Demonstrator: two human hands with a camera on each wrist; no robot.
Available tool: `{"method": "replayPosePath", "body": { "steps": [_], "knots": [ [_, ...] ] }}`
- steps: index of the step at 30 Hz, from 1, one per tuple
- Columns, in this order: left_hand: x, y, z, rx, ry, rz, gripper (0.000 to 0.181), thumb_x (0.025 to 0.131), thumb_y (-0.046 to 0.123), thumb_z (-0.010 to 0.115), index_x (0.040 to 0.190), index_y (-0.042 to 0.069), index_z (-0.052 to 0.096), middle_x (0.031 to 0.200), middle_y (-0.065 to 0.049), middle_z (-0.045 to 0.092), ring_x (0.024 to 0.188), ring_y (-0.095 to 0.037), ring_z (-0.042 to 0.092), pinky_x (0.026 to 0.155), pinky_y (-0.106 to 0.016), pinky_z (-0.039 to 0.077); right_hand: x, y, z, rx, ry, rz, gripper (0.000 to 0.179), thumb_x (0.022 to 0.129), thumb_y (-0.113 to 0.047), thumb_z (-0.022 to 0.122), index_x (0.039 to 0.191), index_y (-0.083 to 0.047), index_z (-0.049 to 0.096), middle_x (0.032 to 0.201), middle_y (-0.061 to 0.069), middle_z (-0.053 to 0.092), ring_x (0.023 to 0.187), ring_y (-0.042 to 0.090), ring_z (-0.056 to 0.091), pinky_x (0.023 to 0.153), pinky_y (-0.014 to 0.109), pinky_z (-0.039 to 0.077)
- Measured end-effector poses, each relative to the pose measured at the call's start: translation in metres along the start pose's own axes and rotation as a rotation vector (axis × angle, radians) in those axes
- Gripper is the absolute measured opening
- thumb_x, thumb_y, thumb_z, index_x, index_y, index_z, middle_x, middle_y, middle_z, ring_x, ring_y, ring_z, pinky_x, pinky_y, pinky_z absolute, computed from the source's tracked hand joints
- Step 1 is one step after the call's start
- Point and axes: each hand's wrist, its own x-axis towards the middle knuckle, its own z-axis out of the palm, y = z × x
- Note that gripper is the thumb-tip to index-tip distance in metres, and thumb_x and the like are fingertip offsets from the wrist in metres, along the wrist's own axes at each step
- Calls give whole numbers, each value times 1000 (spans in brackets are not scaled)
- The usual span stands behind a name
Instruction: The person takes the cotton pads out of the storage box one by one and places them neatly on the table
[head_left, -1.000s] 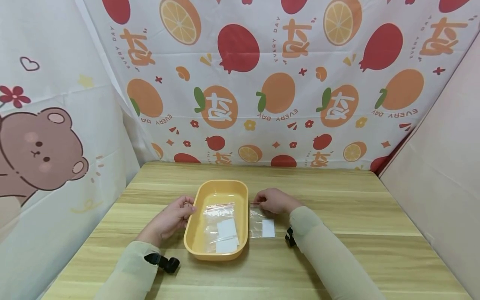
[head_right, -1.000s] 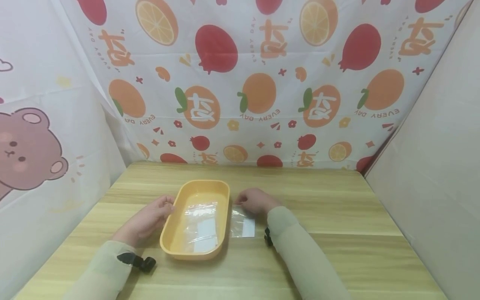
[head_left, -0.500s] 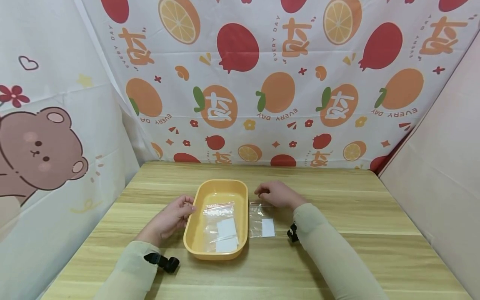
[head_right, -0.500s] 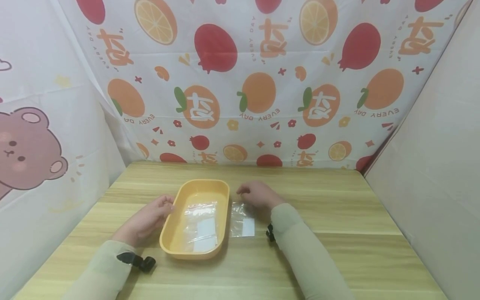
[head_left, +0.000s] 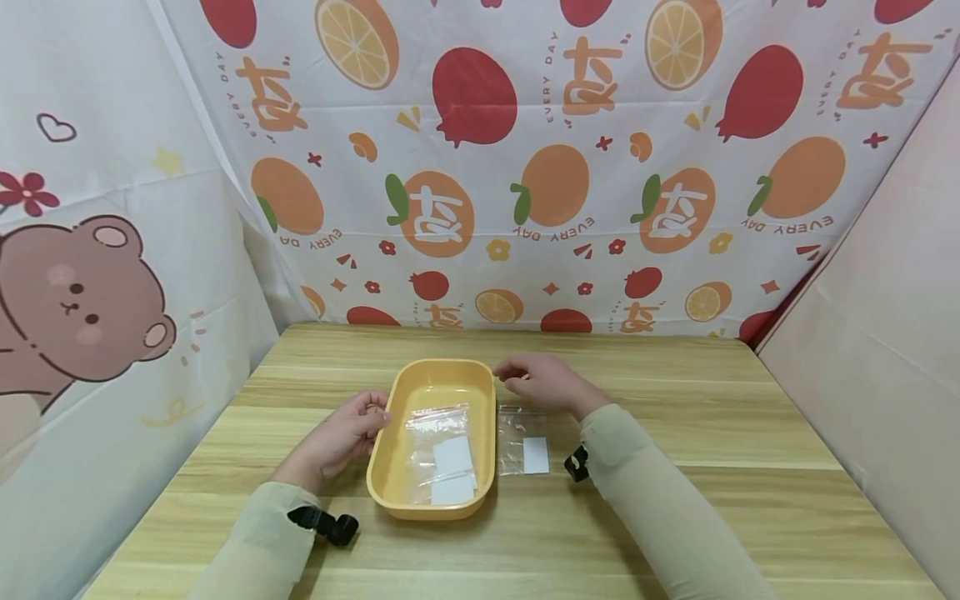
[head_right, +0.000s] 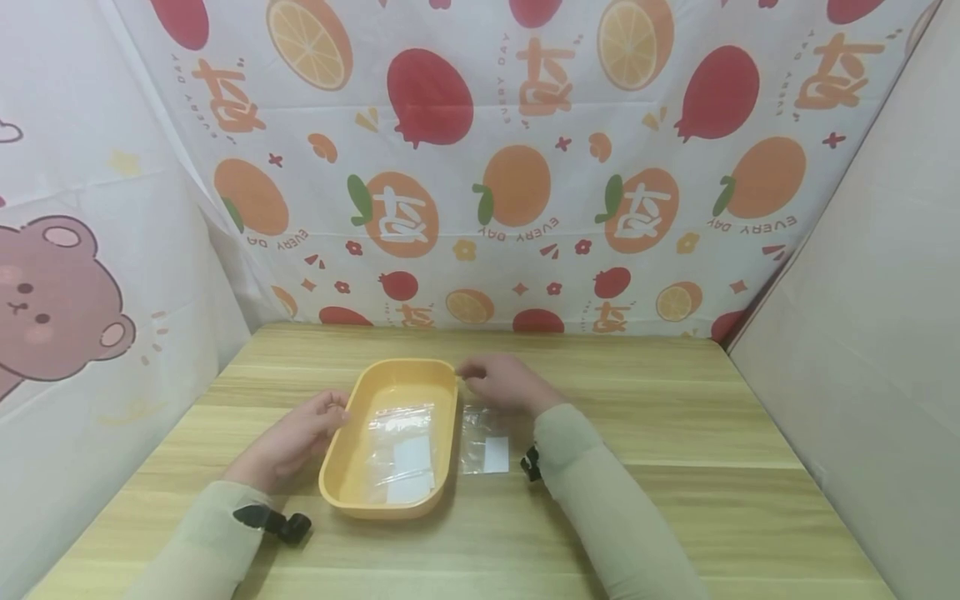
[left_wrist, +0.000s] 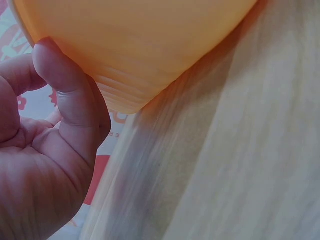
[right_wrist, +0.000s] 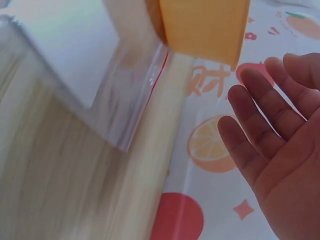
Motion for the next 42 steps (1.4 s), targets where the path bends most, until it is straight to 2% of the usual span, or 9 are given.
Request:
{"method": "replayPosePath", "body": {
  "steps": [6,14,23,28,33,42],
  "knots": [
    [-3,2,2,5,-3,3,37,103,8,51,130,-10,34,85,-5,54,68,-11,55,57,-26,53,3,-9,4,22,-21,-46,32,102,-20,59,132,-13,66,122,3,69,109,13,61,95,37,51],
    [-4,2,3,19,2,-1,38,103,8,51,131,-10,34,88,-7,57,70,-13,58,58,-27,54,8,-23,10,53,-36,-112,31,101,-19,60,130,-10,67,120,-1,69,111,11,62,96,36,51],
    [-3,2,3,18,-1,1,38,103,8,51,131,-10,34,88,-7,57,71,-14,58,59,-28,54,10,-39,18,87,-65,-156,32,100,-18,61,130,-8,67,119,4,70,108,11,62,93,33,52],
    [-2,1,2,14,7,-6,36,102,8,52,130,-8,35,88,-7,57,72,-14,59,59,-28,54,11,-45,22,108,-93,-156,33,100,-18,61,131,-8,66,121,7,69,109,11,61,94,33,51],
    [-2,0,2,20,2,0,36,102,8,51,130,-8,35,88,-7,56,71,-14,58,58,-27,54,17,-46,29,80,-113,-144,33,101,-22,62,132,-12,66,120,-1,69,110,7,61,95,31,51],
    [-5,4,4,13,-9,19,36,102,7,51,129,-11,34,87,-6,55,70,-13,57,57,-27,53,25,-54,41,36,-146,-133,32,100,-22,63,131,-15,67,118,-5,70,108,6,61,95,30,50]
  ]
}}
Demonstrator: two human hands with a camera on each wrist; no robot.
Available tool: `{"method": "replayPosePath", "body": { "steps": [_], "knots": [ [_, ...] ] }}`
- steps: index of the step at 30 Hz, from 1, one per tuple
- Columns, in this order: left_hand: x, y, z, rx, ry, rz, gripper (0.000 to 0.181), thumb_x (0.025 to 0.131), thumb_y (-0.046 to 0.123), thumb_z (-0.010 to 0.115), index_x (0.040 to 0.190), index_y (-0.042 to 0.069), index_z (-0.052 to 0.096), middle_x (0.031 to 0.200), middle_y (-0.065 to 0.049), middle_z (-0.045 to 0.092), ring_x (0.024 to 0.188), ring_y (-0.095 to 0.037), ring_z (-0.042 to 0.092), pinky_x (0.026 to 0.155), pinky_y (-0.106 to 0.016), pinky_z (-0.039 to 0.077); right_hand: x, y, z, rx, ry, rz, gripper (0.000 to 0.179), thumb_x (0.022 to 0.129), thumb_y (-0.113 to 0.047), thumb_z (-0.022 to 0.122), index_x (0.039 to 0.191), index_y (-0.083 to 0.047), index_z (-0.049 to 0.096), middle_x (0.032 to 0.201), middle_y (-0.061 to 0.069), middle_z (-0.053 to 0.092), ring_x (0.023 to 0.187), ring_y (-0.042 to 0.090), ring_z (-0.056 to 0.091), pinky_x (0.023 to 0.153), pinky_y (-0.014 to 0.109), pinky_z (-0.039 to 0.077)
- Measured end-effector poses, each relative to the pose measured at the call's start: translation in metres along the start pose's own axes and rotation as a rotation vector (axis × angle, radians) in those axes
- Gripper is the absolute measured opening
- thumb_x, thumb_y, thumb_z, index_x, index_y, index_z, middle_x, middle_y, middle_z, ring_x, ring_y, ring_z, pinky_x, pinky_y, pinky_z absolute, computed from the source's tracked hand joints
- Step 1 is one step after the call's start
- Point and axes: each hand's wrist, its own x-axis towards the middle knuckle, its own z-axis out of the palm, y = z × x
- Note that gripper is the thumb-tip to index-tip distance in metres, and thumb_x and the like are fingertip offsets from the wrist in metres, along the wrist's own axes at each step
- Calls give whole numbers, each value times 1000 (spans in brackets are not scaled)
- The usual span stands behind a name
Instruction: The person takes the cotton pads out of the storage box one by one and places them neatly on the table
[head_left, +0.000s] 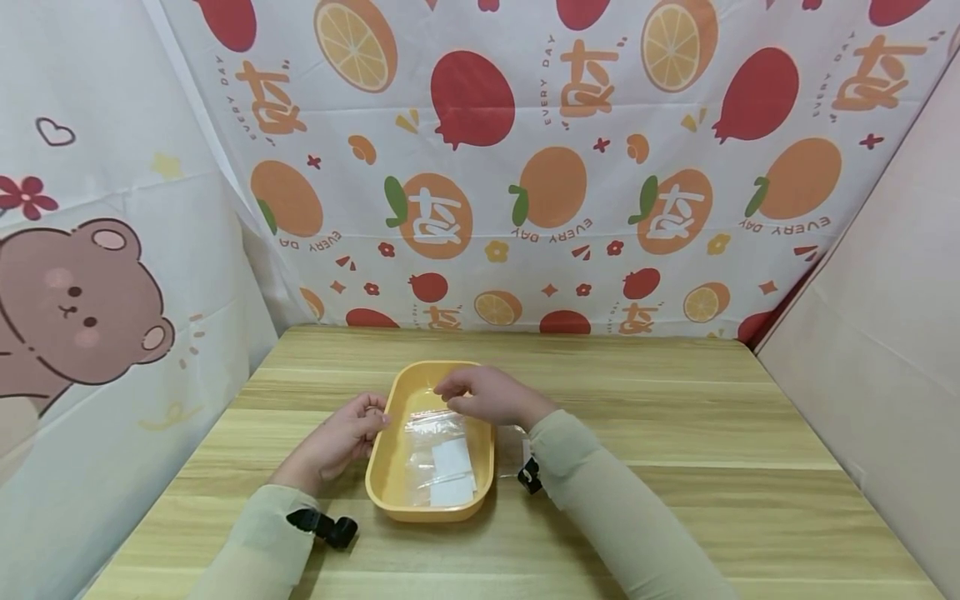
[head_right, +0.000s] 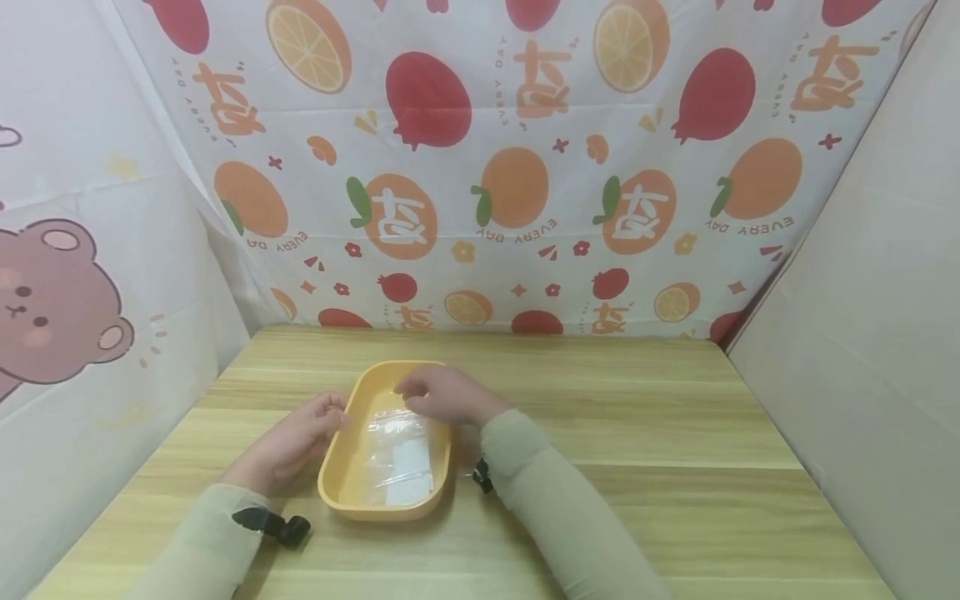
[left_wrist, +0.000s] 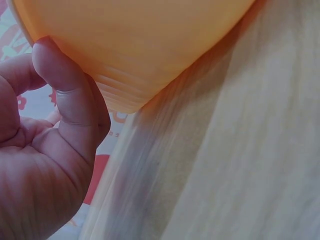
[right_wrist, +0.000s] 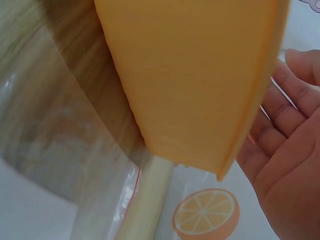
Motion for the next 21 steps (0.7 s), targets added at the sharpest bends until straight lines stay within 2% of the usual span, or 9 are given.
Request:
{"method": "replayPosePath", "body": {
  "steps": [5,11,21],
  "knots": [
    [-1,0,0,1,-11,17,36,103,7,50,129,-12,33,86,-6,55,71,-13,58,58,-28,54,8,1,7,-39,-24,-32,30,100,-19,63,129,-14,69,117,-5,70,108,5,61,96,28,49],
    [0,-1,-1,8,-3,-1,36,103,7,50,129,-11,34,84,-4,52,69,-12,55,58,-27,54,15,4,15,-74,-59,-46,30,100,-17,63,129,-12,69,112,-9,70,104,3,61,94,24,49],
    [-1,-1,-2,13,-9,-2,39,103,9,51,131,-11,33,86,-6,52,71,-13,55,59,-28,55,26,2,19,-260,-65,-19,30,100,-19,63,129,-16,69,105,-14,68,95,2,59,91,22,48]
  ]
}}
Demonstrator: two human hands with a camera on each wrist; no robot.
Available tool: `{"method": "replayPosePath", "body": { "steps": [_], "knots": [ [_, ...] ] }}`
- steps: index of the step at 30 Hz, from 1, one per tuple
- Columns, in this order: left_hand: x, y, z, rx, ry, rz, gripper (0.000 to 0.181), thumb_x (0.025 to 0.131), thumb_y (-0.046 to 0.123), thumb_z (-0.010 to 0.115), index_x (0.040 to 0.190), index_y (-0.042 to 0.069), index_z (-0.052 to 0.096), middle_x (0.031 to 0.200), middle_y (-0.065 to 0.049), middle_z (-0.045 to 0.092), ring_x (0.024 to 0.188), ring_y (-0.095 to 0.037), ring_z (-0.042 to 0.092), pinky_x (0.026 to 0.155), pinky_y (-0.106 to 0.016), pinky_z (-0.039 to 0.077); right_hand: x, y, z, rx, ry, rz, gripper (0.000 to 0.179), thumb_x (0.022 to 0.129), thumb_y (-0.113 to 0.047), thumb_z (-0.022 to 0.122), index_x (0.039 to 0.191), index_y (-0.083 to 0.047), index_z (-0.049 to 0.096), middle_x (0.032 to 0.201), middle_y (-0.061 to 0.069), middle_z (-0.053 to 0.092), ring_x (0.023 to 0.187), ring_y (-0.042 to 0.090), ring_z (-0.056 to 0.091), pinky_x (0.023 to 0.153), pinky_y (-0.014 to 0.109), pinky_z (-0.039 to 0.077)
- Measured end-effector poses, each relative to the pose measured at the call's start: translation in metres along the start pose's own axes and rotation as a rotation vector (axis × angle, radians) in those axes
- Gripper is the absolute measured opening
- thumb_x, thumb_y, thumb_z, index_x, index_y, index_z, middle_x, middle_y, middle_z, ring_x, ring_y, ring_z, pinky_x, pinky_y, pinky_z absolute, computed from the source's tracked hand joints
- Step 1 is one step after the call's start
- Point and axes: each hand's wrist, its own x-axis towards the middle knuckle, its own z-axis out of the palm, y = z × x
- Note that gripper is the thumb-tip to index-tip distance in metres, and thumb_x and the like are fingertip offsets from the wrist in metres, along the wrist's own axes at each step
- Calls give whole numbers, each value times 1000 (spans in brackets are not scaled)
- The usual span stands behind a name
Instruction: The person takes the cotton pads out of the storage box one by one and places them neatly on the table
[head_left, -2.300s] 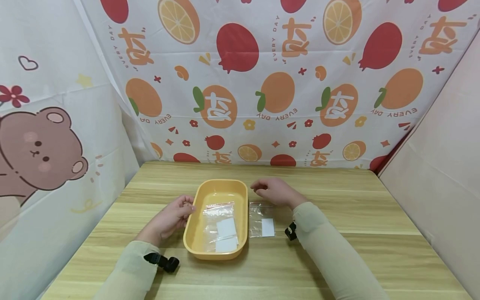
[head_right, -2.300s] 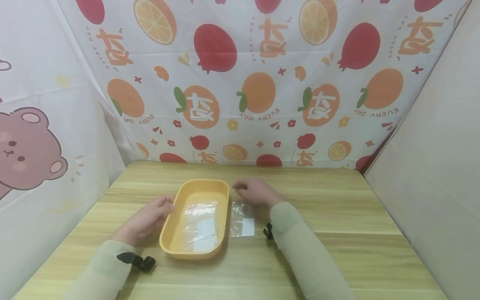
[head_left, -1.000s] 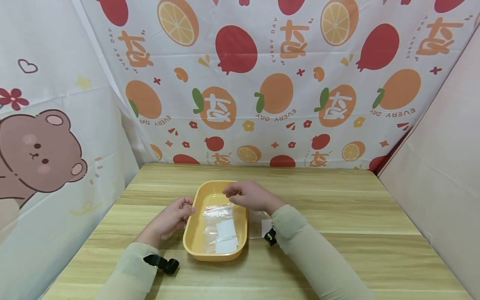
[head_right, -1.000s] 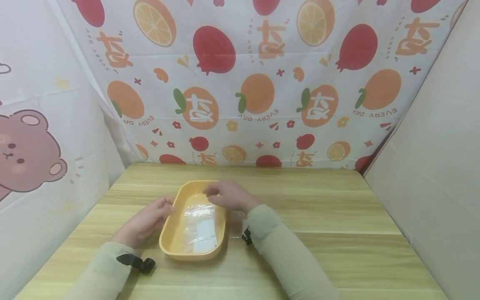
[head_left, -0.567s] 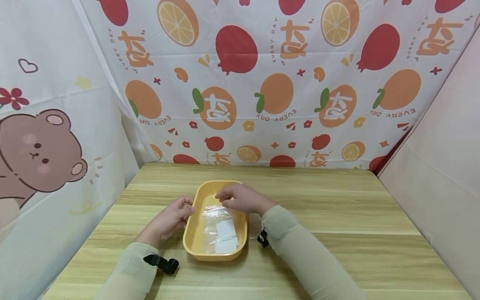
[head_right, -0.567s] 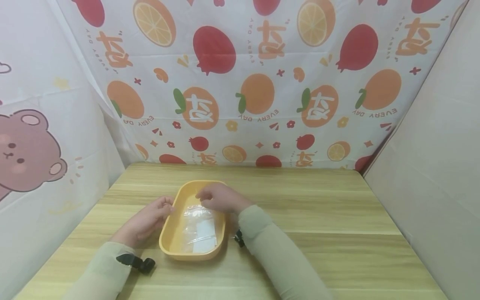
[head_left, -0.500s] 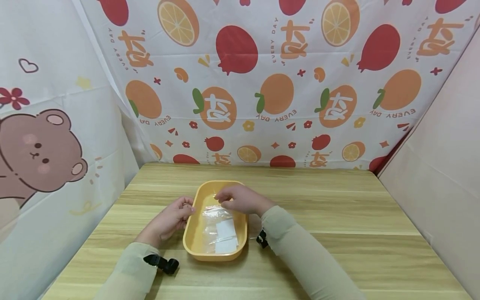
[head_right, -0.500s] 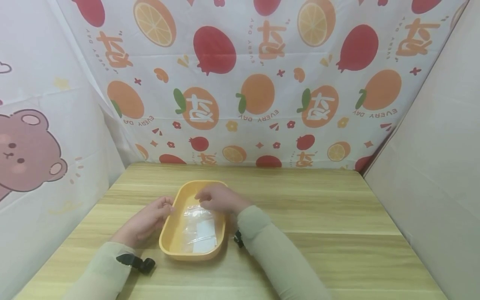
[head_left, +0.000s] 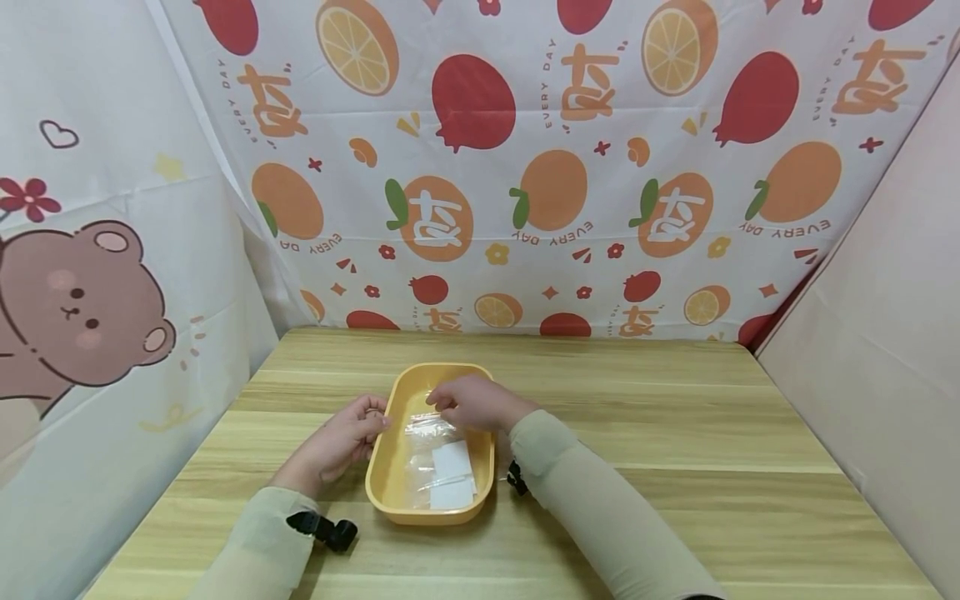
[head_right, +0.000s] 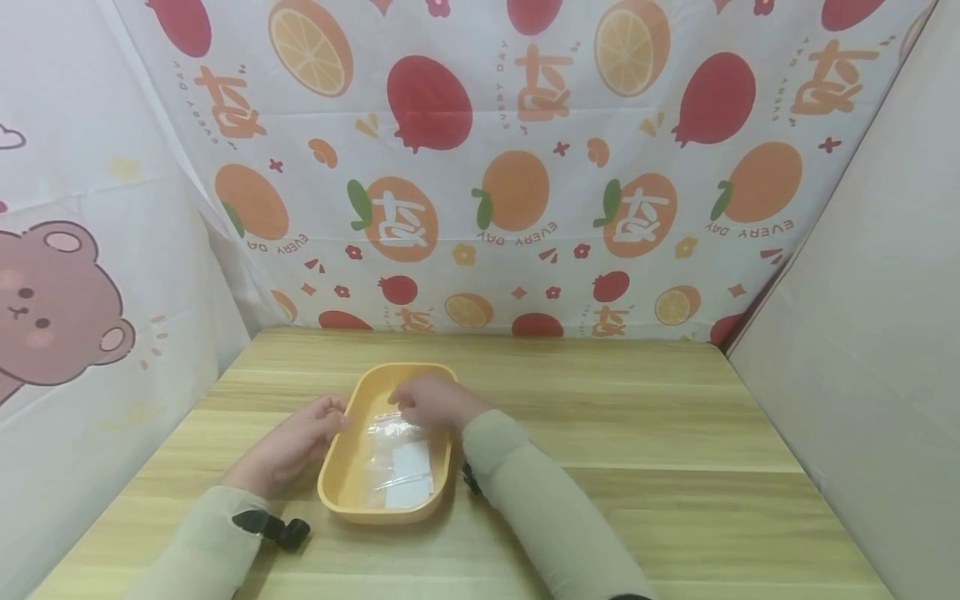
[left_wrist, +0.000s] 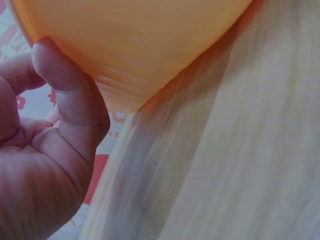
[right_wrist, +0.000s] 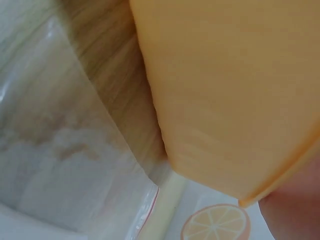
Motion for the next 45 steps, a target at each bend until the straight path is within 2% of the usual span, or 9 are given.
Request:
{"method": "replayPosePath", "body": {
  "steps": [6,13,16,21,24,28,38,42,45],
  "knots": [
    [0,1,2,-8,2,-6,40,103,10,52,132,-11,32,87,-6,53,71,-13,55,59,-28,54,6,-4,6,-65,-27,-3,32,98,-19,62,130,-18,69,107,-11,69,98,4,60,90,23,49],
    [0,-1,2,-8,6,-9,39,103,9,51,131,-10,32,89,-6,55,70,-12,55,58,-27,54,12,-6,13,-182,-65,-44,34,96,-16,61,129,-21,69,87,-11,60,81,8,55,74,23,46],
    [1,-2,2,-8,16,-14,38,103,8,51,130,-10,33,87,-5,55,69,-11,55,58,-26,53,13,-6,16,-224,-82,-46,32,96,-18,63,127,-22,69,91,-11,60,83,8,55,78,24,46],
    [1,-2,1,-7,17,-11,36,103,8,50,129,-10,33,87,-4,55,69,-11,56,57,-26,53,13,-8,18,-310,-99,-44,32,97,-18,63,127,-27,70,110,-10,64,99,6,58,94,28,48],
    [1,-2,1,-8,15,-10,36,103,8,49,130,-10,32,87,-5,55,68,-11,56,57,-26,53,12,-8,19,-337,-108,-33,37,94,-15,65,127,-30,69,113,-11,63,101,6,58,95,30,48],
    [1,-2,1,-9,14,-9,35,103,7,49,129,-10,32,88,-6,56,69,-12,57,57,-26,54,11,-9,18,-327,-101,-31,38,91,-12,65,126,-27,70,107,-10,63,93,6,57,88,29,49],
    [0,1,2,-9,5,-11,37,103,8,50,130,-9,32,91,-9,57,71,-13,59,58,-28,55,13,-4,16,-217,-44,-81,25,98,-18,62,118,-21,74,91,-12,62,82,8,54,77,24,44],
    [1,-1,1,-16,0,2,36,104,8,50,130,-10,32,92,-9,58,72,-13,59,59,-28,55,11,-4,13,-170,-24,-72,22,100,-22,63,117,-22,75,94,-13,65,86,6,57,81,22,45],
    [2,-1,2,-18,-5,12,36,104,7,49,129,-10,31,91,-8,57,73,-13,60,60,-29,56,10,-4,11,-133,-5,-51,22,100,-25,63,119,-23,76,103,-13,70,95,5,62,88,22,48]
  ]
}}
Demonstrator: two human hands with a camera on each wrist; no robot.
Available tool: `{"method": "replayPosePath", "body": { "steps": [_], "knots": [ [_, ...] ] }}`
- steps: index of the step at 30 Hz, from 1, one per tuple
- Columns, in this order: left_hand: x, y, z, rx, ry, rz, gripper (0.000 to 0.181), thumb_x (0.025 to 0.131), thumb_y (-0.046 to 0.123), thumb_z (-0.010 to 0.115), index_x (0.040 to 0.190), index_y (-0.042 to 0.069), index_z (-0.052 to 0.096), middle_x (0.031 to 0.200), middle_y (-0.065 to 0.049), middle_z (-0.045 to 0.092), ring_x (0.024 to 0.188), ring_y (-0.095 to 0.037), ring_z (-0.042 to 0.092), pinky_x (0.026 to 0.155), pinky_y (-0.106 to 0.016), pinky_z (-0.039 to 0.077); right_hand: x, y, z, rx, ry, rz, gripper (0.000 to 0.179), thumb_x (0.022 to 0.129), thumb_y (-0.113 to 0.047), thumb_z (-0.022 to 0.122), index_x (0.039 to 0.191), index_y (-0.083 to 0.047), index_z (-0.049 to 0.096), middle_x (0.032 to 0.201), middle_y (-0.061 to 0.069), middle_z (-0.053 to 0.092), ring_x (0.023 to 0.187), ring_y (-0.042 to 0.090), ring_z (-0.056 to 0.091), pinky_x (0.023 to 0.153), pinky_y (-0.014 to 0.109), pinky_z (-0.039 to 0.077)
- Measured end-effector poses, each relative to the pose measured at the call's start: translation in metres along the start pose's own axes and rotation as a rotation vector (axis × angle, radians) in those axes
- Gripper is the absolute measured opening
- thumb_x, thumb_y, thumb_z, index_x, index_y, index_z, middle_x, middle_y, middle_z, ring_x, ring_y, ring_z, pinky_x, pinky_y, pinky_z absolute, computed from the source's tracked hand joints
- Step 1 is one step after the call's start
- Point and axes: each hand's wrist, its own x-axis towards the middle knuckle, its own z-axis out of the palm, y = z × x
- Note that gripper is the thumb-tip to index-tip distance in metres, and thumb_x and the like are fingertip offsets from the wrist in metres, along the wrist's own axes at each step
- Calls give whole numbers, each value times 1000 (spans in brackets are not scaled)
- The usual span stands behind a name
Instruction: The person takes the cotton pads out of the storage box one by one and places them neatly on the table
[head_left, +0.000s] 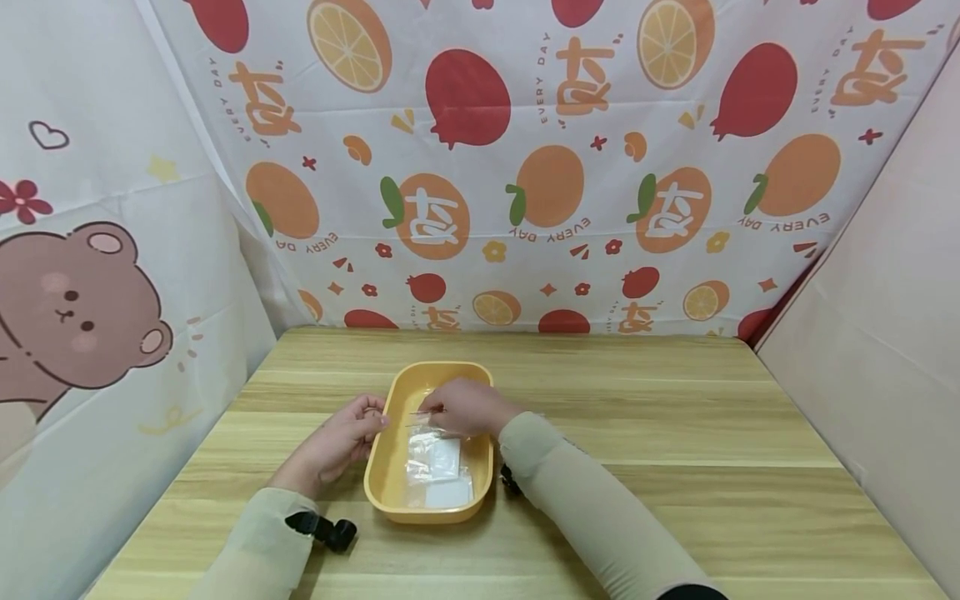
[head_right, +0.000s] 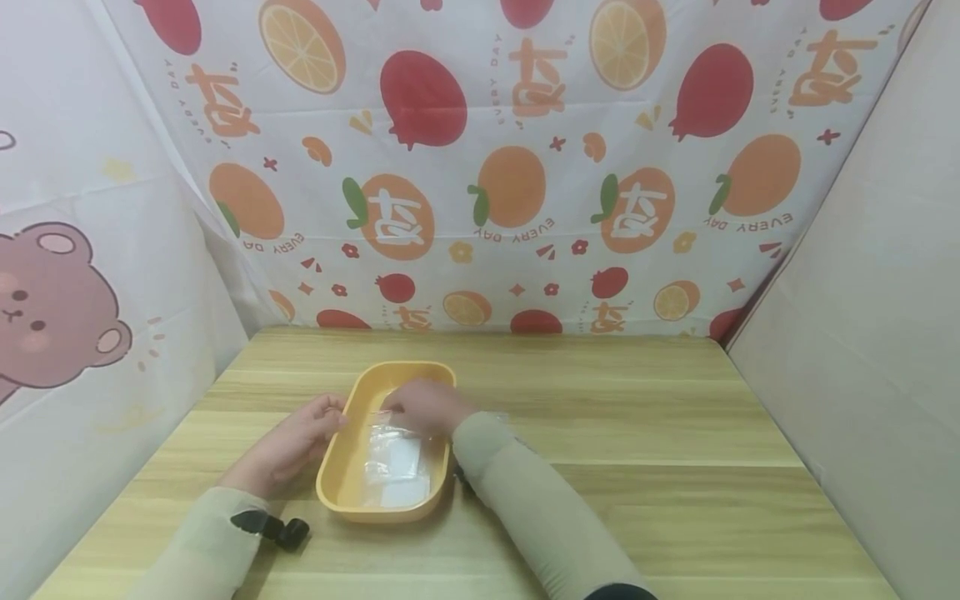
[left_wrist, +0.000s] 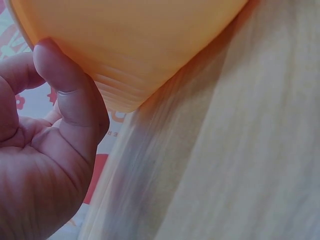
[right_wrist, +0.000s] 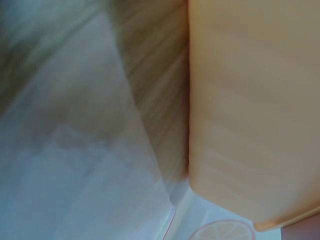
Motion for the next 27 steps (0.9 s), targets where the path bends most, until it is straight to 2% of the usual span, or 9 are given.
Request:
{"method": "replayPosePath", "body": {
  "steps": [5,16,20,27],
  "knots": [
    [0,0,0,-8,-1,4,36,104,7,50,129,-11,32,92,-8,57,74,-13,60,61,-30,57,-2,0,-1,27,32,2,26,103,-29,61,125,-25,74,118,-11,71,111,5,63,99,24,47],
    [-1,2,1,-16,2,9,37,104,7,49,130,-11,31,94,-9,59,76,-14,63,63,-30,58,-5,2,-2,64,86,0,28,105,-29,56,126,-25,73,119,-10,71,110,6,64,98,25,47],
    [-1,2,1,-16,0,10,36,104,7,49,130,-11,32,94,-9,59,76,-13,62,63,-30,58,-4,3,-4,99,105,-7,27,106,-29,55,124,-25,74,119,-12,71,112,4,63,101,23,45],
    [0,0,0,-12,4,-6,36,103,7,49,131,-10,32,94,-9,58,77,-14,61,64,-30,58,-7,4,-9,190,94,-5,30,106,-29,54,131,-23,70,127,-15,67,121,1,57,106,23,41]
  ]
}}
